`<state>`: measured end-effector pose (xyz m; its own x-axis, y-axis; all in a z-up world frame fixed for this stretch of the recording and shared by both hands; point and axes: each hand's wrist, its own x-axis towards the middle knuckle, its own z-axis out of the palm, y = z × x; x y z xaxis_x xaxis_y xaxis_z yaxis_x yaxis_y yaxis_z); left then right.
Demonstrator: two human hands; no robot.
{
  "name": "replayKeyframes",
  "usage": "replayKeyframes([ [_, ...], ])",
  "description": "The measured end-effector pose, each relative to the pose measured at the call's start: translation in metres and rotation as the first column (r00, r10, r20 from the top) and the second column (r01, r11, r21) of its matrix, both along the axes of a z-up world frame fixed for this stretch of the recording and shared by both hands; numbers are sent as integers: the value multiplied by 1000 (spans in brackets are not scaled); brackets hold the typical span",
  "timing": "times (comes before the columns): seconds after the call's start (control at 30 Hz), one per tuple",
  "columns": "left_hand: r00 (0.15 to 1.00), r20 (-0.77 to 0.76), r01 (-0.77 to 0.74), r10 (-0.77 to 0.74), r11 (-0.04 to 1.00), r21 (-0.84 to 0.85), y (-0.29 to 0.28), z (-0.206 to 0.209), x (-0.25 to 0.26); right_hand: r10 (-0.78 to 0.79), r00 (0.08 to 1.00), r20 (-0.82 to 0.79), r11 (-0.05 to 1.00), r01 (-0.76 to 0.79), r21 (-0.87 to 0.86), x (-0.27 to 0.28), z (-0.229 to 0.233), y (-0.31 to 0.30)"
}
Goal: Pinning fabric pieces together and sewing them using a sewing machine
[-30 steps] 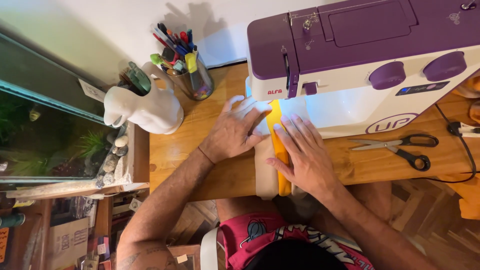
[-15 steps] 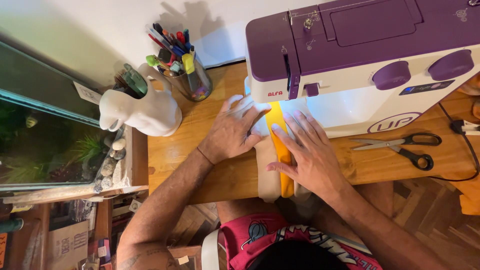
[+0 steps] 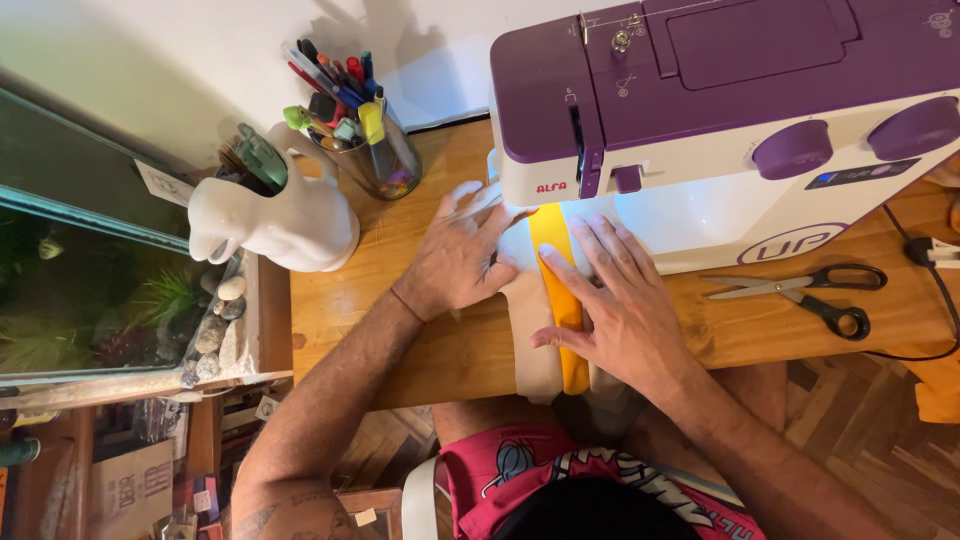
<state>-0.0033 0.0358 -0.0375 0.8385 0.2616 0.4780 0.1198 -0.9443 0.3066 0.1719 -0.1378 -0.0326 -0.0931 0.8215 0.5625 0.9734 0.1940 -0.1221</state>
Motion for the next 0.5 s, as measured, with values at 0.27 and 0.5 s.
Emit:
replayKeyframes([
  [0.27, 999, -30, 16, -15, 1000, 13, 9, -3, 0, 14, 1000, -15, 1000, -14, -15, 1, 5, 1],
  [0.5, 998, -58, 6, -5, 1000, 12, 12, -9, 0, 7, 1000, -22, 998, -9, -66, 0, 5, 2],
])
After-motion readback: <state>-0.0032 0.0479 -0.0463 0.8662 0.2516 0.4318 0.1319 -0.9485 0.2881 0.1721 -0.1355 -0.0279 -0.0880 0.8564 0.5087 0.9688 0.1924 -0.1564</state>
